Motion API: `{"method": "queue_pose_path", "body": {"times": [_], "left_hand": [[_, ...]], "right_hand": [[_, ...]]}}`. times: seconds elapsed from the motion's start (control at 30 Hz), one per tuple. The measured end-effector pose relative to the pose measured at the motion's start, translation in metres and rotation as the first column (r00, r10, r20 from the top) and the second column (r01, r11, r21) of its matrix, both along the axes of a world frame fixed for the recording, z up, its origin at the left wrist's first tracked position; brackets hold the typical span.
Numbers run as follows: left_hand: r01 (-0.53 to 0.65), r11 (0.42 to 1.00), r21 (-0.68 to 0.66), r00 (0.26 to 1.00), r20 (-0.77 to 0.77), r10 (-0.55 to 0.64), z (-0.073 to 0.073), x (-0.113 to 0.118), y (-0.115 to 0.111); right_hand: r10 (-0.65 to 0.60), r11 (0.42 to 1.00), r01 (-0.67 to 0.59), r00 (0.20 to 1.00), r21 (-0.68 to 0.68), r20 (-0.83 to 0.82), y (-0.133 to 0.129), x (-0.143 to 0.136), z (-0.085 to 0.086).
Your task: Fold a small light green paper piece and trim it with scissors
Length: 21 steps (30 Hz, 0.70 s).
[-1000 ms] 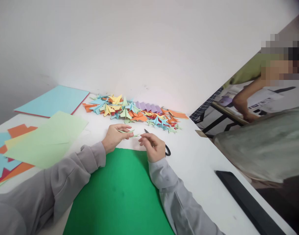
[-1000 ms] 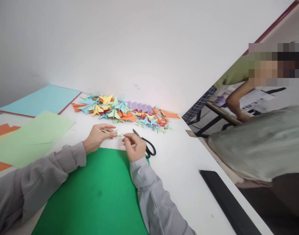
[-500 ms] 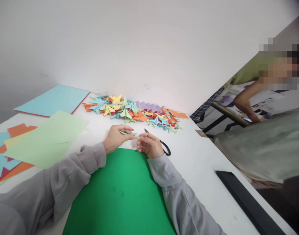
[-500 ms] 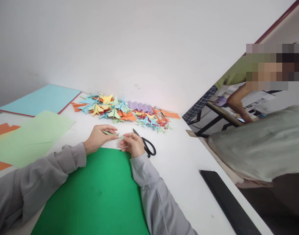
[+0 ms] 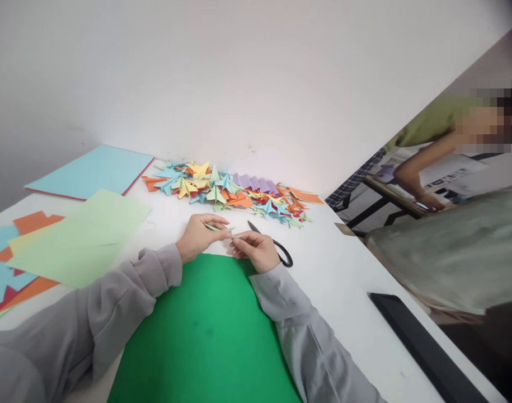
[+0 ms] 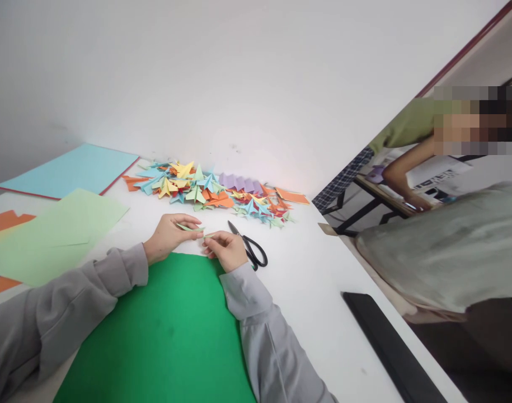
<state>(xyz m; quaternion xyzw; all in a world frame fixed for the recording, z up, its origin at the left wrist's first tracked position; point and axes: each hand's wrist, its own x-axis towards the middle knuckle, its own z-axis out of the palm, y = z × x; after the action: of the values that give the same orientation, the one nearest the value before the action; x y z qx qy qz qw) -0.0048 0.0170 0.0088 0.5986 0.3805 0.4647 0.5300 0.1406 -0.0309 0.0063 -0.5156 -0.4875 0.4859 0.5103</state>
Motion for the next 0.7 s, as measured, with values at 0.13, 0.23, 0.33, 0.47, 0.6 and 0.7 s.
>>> {"method": "queue_pose_path", "body": {"times": [0.13,0.23,0.33,0.47,0.6,0.7], "left_hand": [[0.043,0.997,-0.064,0.996,0.083,-0.038,-0.0005,-0.0001,0.0005],[0.071,0.992,-0.106,0.988,0.143,-0.055,-0.0014,0.0001,0.0011],[0.079,0.989,-0.124,0.981,0.185,-0.055,-0.0022,0.0007,0.0016],[0.08,0.988,-0.13,0.978,0.203,-0.053,-0.0018,0.0015,0.0015],[0.079,0.99,-0.114,0.982,0.182,-0.057,-0.0016,0.0009,0.0009],[0.082,0.992,-0.092,0.984,0.165,-0.066,-0.0029,0.0001,0.0011]], "right_hand": [[-0.054,0.995,0.046,0.995,0.091,0.089,-0.0007,-0.0004,0.0001],[-0.087,0.989,0.07,0.989,0.134,0.123,-0.0006,-0.0008,-0.0005],[-0.09,0.987,0.072,0.988,0.143,0.127,-0.0002,-0.0011,-0.0008],[-0.101,0.987,0.088,0.991,0.137,0.093,0.0005,-0.0012,-0.0015],[-0.097,0.987,0.085,0.992,0.139,0.082,-0.0002,-0.0019,-0.0006],[-0.093,0.99,0.084,0.993,0.113,0.07,-0.0008,-0.0023,0.0006]]}}
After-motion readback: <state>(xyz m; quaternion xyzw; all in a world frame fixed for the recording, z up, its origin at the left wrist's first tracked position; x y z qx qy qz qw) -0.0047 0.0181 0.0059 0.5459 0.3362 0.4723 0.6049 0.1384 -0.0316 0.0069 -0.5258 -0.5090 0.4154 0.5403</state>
